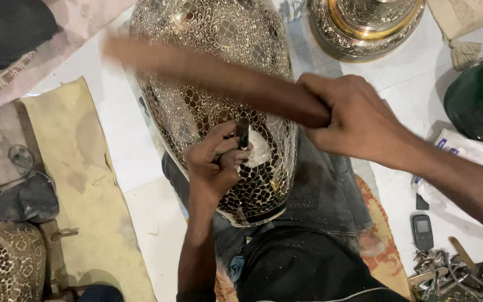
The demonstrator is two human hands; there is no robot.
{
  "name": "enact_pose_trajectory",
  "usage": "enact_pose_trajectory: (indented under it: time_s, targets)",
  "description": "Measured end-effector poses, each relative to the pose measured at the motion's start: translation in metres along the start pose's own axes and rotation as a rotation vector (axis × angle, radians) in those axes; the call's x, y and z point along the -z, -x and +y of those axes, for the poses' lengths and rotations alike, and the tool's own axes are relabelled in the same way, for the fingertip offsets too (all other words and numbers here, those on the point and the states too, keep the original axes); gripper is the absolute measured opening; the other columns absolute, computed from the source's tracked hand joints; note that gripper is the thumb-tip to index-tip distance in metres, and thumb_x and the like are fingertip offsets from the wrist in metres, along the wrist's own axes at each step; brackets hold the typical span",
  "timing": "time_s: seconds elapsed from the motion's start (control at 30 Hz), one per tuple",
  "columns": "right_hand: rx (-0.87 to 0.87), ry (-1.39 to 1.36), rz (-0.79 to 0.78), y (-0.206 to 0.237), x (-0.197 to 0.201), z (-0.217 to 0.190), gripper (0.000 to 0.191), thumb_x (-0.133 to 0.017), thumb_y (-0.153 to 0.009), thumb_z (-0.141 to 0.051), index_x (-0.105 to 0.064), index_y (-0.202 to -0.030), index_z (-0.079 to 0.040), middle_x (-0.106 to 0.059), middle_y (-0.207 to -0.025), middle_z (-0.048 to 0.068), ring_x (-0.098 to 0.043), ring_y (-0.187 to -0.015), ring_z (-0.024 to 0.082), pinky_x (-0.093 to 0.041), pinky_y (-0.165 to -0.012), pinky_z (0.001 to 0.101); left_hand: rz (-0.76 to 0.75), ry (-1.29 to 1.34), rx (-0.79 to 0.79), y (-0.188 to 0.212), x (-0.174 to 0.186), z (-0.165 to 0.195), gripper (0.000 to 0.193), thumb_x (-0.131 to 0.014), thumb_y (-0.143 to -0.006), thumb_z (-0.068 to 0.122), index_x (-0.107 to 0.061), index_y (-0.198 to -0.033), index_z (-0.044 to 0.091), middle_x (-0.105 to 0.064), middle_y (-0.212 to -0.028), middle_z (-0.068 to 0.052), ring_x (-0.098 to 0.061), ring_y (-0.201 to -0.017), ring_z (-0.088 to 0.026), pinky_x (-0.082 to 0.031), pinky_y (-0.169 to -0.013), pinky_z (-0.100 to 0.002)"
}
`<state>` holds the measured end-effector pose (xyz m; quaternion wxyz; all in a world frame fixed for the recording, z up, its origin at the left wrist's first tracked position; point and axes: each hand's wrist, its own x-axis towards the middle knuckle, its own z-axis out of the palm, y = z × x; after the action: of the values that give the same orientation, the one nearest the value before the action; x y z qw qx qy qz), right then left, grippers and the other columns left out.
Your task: The person sits on the floor with a large engraved brass vase held between the legs and taps a small chisel against its surface using a wooden mallet, working the decorative pattern across the vessel. The person repositions the chisel on the vase surface between taps and continues hammering.
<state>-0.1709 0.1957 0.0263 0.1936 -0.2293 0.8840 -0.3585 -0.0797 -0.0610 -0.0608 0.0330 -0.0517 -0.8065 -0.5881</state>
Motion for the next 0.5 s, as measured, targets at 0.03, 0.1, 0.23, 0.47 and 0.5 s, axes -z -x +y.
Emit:
enact_pose_trajectory:
  time_s: [0.03,0.1,0.23,0.47,0.5]
  targets:
    - [-0.015,-0.119,0.046,0.000,0.000,-0.001,0.030,-0.065,-0.068,-0.012,-0.057,-0.095,-0.002,-0.056,-0.053,0.009,-0.059,-0.041,0.024,-0.046,-0.041,0.0414,0.006,0.011,-0.015,0.000,0.000,0.000,0.052,-0.051,-0.086,-0.024,-0.066,-0.130,0.001,-0.078,-0.106,-0.017,-0.081,-0.093,-0.024,-0.071,-0.078,-0.030]
    - [0.025,-0.093,0.050,0.000,-0.001,-0.003,0.032,-0.066,-0.067,-0.012,-0.057,-0.095,-0.001,-0.057,-0.055,0.010,-0.060,-0.045,0.025,-0.046,-0.043,0.0426,0.017,0.028,-0.038,0.002,0.000,0.001,0.053,-0.049,-0.086,-0.026,-0.065,-0.130,0.000,-0.076,-0.114,-0.020,-0.080,-0.097,-0.025,-0.071,-0.082,-0.031]
    - [-0.026,-0.106,0.014,-0.001,-0.001,-0.005,0.030,-0.067,-0.067,-0.013,-0.059,-0.095,-0.003,-0.059,-0.057,0.012,-0.062,-0.046,0.029,-0.049,-0.044,0.0440,-0.006,0.093,0.006,0.003,0.001,0.001,0.056,-0.051,-0.084,-0.024,-0.064,-0.132,0.000,-0.078,-0.110,-0.020,-0.080,-0.095,-0.025,-0.070,-0.080,-0.031]
    - [0.068,0.029,0.132,0.003,-0.003,0.011,0.034,-0.070,-0.065,-0.010,-0.058,-0.095,0.000,-0.055,-0.060,0.015,-0.059,-0.054,0.032,-0.044,-0.053,0.0456,-0.026,0.099,0.025,0.002,0.003,-0.002,0.058,-0.048,-0.081,-0.024,-0.064,-0.132,0.000,-0.077,-0.112,-0.021,-0.081,-0.096,-0.024,-0.070,-0.082,-0.030]
    - [0.031,-0.036,0.111,0.003,-0.005,0.012,0.032,-0.070,-0.066,-0.011,-0.057,-0.093,-0.001,-0.055,-0.059,0.014,-0.059,-0.052,0.031,-0.043,-0.051,0.0449,-0.035,0.162,0.032,0.001,0.003,-0.002,0.061,-0.046,-0.081,-0.024,-0.062,-0.135,0.000,-0.077,-0.111,-0.021,-0.080,-0.098,-0.025,-0.069,-0.087,-0.032]
